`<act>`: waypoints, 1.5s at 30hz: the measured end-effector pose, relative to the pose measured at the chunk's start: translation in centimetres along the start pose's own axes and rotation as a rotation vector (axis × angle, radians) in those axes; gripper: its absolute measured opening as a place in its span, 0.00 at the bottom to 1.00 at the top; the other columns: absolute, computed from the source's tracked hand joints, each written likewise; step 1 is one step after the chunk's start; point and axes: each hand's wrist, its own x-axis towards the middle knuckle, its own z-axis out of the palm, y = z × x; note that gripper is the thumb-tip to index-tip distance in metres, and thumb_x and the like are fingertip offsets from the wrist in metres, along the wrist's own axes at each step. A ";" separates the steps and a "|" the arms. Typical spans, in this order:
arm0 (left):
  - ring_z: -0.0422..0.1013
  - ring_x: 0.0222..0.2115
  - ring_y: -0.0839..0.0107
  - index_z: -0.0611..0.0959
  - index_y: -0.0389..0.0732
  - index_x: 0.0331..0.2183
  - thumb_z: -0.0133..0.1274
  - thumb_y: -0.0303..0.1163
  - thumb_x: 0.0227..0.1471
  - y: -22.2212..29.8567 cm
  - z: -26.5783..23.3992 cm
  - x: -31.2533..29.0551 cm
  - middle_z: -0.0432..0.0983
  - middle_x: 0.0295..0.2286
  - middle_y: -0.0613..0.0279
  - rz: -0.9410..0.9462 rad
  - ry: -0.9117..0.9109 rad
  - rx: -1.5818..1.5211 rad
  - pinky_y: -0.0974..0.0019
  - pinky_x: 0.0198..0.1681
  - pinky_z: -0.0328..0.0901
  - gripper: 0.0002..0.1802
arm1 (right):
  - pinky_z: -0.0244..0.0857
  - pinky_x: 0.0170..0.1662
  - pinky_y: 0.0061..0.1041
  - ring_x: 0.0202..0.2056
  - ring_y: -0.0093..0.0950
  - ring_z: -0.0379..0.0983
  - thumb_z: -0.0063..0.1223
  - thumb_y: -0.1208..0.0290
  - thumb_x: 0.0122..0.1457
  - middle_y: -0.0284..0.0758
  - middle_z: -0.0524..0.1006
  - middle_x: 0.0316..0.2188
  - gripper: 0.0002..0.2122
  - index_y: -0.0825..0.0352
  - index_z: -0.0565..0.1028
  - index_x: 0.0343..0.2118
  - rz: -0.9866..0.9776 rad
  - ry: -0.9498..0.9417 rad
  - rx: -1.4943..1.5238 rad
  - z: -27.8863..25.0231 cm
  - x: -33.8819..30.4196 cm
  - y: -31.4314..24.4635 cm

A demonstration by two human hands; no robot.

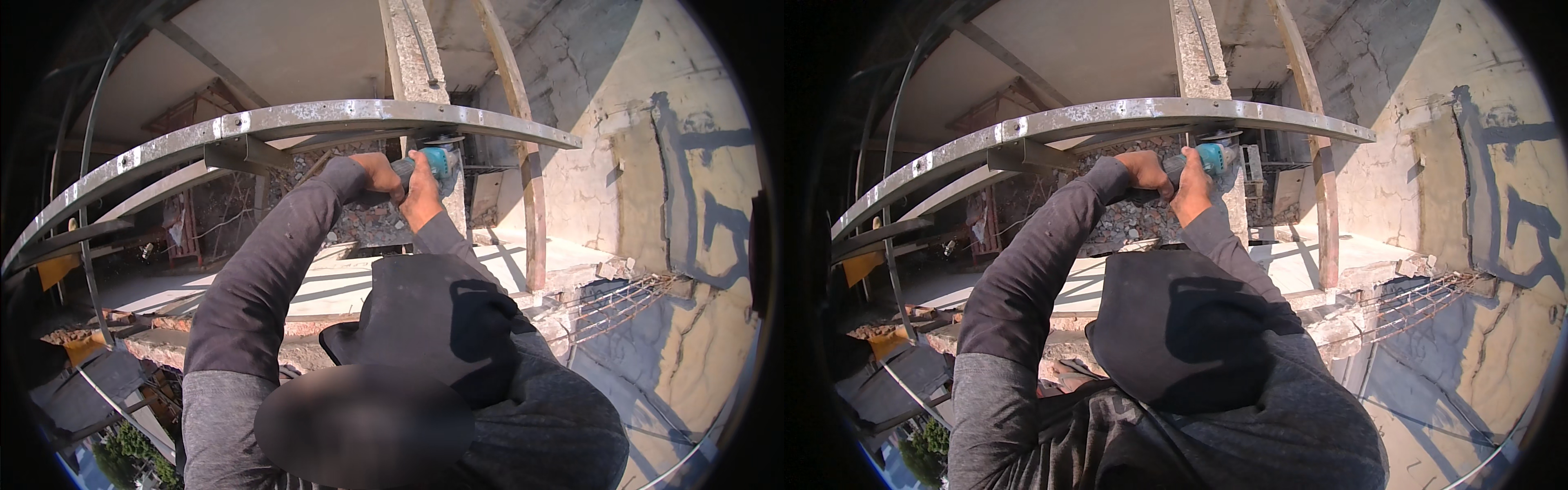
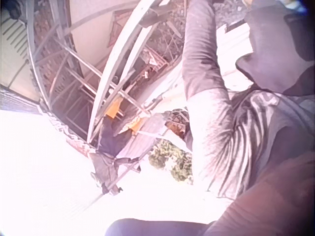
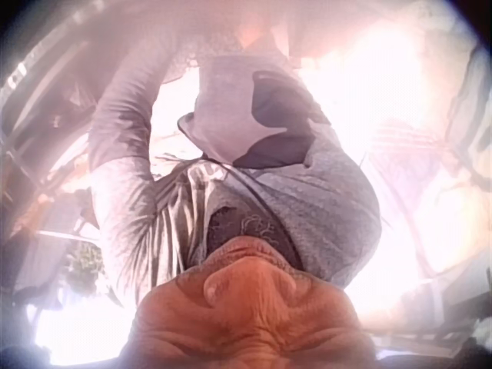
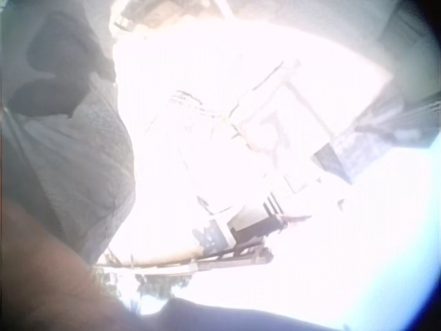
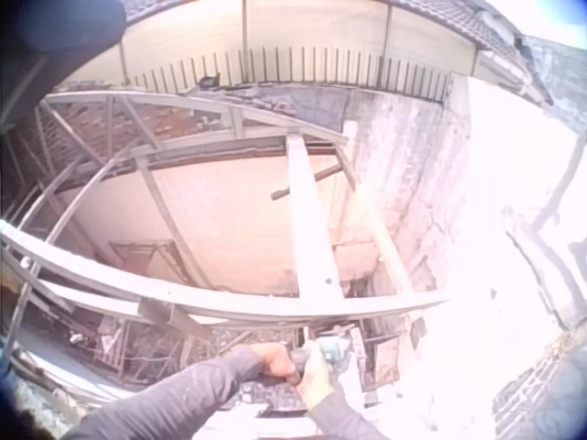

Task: The person uses an angle grinder to cut metal roof framing and moves a metal stud.

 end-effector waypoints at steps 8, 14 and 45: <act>0.76 0.27 0.62 0.86 0.31 0.31 0.67 0.41 0.34 -0.5 -0.4 -1.1 0.81 0.29 0.52 -0.021 0.011 0.004 0.60 0.32 0.69 0.24 | 0.72 0.33 0.41 0.36 0.38 0.77 0.57 0.57 0.55 0.40 0.75 0.38 0.19 0.65 0.71 0.44 -0.002 -0.115 0.015 -0.1 1.2 1.5; 0.76 0.32 0.61 0.87 0.33 0.33 0.67 0.43 0.34 -0.8 -0.8 -1.5 0.82 0.32 0.51 -0.020 0.016 0.107 0.61 0.37 0.70 0.25 | 0.69 0.34 0.41 0.35 0.34 0.74 0.62 0.59 0.51 0.38 0.74 0.38 0.21 0.70 0.72 0.42 0.011 -0.063 0.052 1.1 -1.3 1.3; 0.77 0.42 0.48 0.81 0.24 0.43 0.69 0.45 0.28 -1.3 4.7 -5.0 0.79 0.40 0.35 -0.018 0.121 -0.047 0.58 0.46 0.70 0.41 | 0.73 0.33 0.35 0.32 0.32 0.79 0.62 0.60 0.53 0.38 0.79 0.35 0.18 0.67 0.74 0.41 0.016 -0.231 -0.064 -3.0 -4.8 1.9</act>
